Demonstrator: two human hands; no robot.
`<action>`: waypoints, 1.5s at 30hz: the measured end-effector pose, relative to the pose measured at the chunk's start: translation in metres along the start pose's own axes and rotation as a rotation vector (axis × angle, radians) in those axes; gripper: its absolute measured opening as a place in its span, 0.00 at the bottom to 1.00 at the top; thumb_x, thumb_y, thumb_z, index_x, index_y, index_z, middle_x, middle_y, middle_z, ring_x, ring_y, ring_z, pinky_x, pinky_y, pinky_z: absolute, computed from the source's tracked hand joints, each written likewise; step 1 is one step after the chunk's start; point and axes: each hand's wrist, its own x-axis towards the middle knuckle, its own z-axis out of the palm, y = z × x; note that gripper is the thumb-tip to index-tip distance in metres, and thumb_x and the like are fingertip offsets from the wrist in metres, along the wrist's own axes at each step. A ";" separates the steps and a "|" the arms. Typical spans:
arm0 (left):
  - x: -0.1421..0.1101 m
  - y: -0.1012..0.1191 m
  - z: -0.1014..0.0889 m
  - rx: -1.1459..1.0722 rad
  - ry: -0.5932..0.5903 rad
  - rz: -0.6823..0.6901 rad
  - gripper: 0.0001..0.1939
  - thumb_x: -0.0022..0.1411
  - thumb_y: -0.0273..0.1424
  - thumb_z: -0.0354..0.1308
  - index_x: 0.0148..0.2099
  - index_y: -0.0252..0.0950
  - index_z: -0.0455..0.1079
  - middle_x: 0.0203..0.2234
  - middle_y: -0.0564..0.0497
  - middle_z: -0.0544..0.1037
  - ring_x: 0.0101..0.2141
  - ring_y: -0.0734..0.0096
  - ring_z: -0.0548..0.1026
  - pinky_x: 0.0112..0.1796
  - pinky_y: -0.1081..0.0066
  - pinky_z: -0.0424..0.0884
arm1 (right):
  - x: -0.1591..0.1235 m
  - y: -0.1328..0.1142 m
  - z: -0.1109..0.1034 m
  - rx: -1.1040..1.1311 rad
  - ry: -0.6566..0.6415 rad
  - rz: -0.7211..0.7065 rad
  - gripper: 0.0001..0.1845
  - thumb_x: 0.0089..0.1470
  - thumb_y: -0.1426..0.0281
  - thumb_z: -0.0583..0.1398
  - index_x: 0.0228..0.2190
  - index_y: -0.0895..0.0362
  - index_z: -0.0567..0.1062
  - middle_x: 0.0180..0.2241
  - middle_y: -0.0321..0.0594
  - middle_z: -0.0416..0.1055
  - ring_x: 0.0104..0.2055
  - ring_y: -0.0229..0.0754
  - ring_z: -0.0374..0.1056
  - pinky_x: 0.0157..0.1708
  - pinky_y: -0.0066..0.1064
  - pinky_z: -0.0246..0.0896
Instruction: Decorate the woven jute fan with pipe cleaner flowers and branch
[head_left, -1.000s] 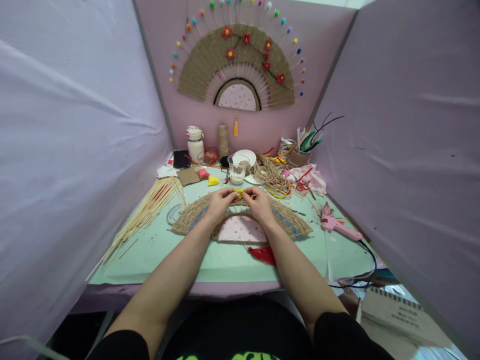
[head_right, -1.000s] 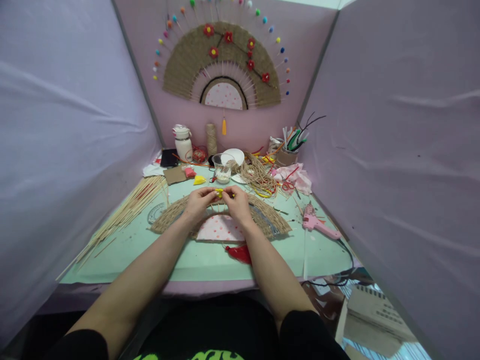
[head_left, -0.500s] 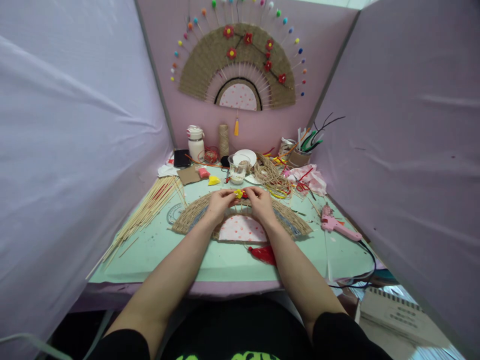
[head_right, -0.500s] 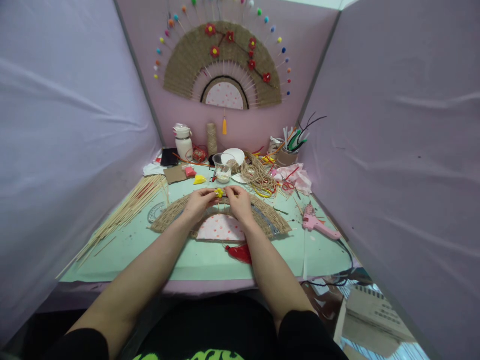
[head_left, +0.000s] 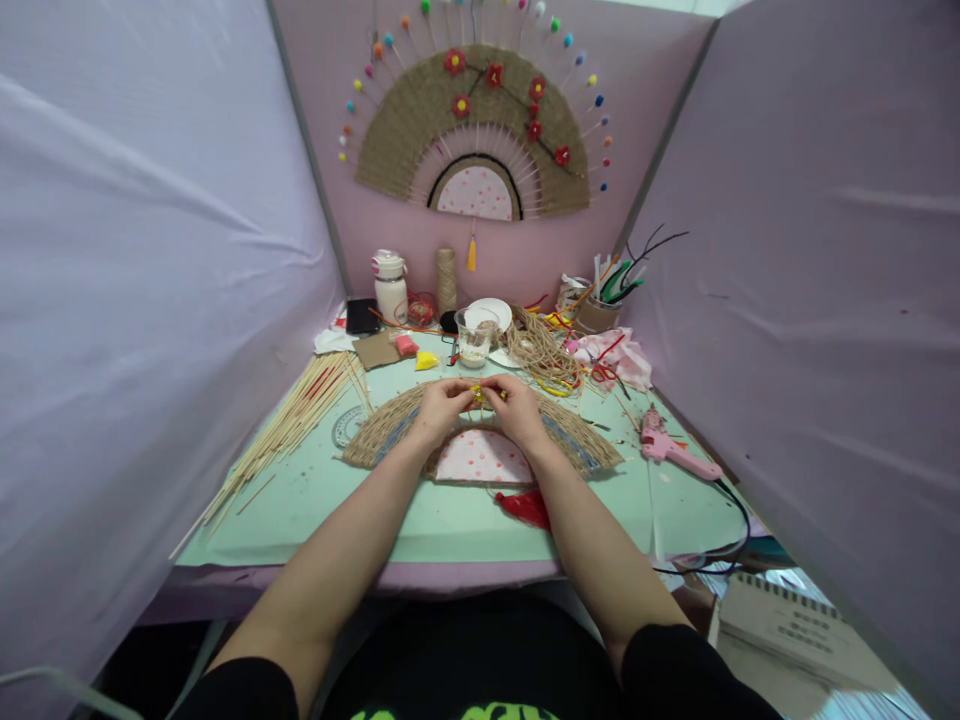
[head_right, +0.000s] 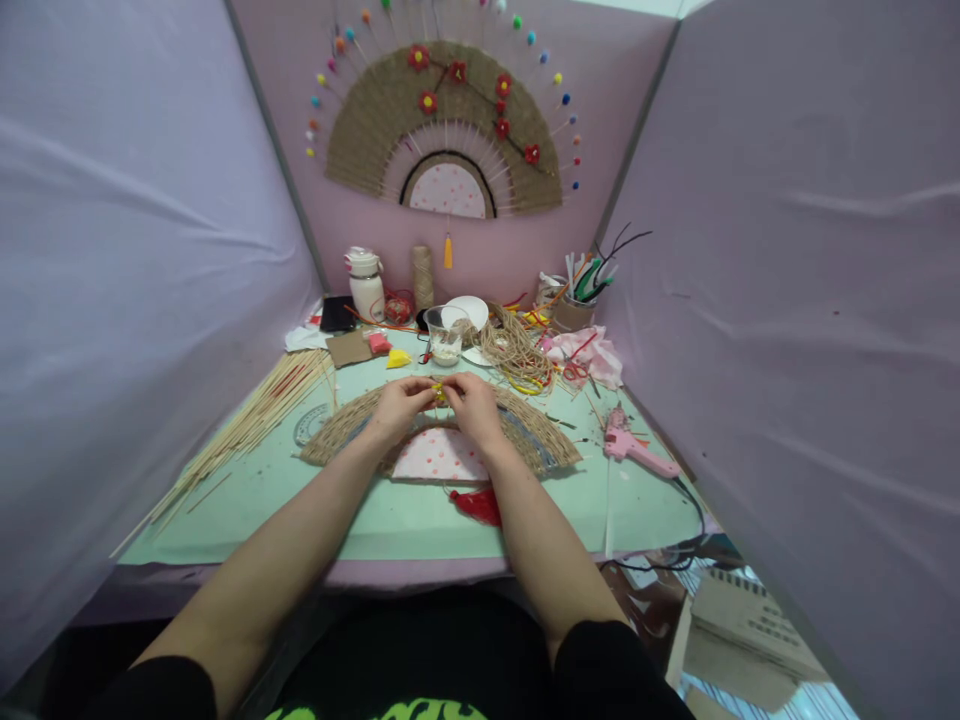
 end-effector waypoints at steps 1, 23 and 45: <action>0.000 0.000 0.000 0.019 -0.001 0.002 0.11 0.42 0.30 0.65 0.30 0.31 0.74 0.25 0.49 0.77 0.27 0.72 0.73 0.36 0.67 0.72 | 0.000 0.001 0.000 -0.035 -0.021 -0.036 0.10 0.52 0.69 0.55 0.31 0.57 0.76 0.32 0.41 0.73 0.34 0.41 0.66 0.38 0.32 0.59; 0.000 0.007 -0.004 -0.113 0.043 -0.138 0.12 0.38 0.31 0.68 0.27 0.31 0.73 0.25 0.47 0.77 0.27 0.72 0.74 0.37 0.67 0.73 | 0.001 0.004 -0.001 0.136 -0.037 0.159 0.13 0.51 0.63 0.57 0.33 0.58 0.77 0.31 0.40 0.76 0.33 0.41 0.69 0.36 0.32 0.62; 0.002 -0.010 -0.004 0.374 0.017 0.205 0.07 0.47 0.29 0.61 0.31 0.34 0.77 0.26 0.48 0.78 0.28 0.69 0.74 0.32 0.71 0.69 | -0.007 -0.006 0.002 -0.049 0.027 0.160 0.06 0.44 0.71 0.56 0.21 0.57 0.72 0.19 0.33 0.68 0.23 0.35 0.60 0.26 0.26 0.52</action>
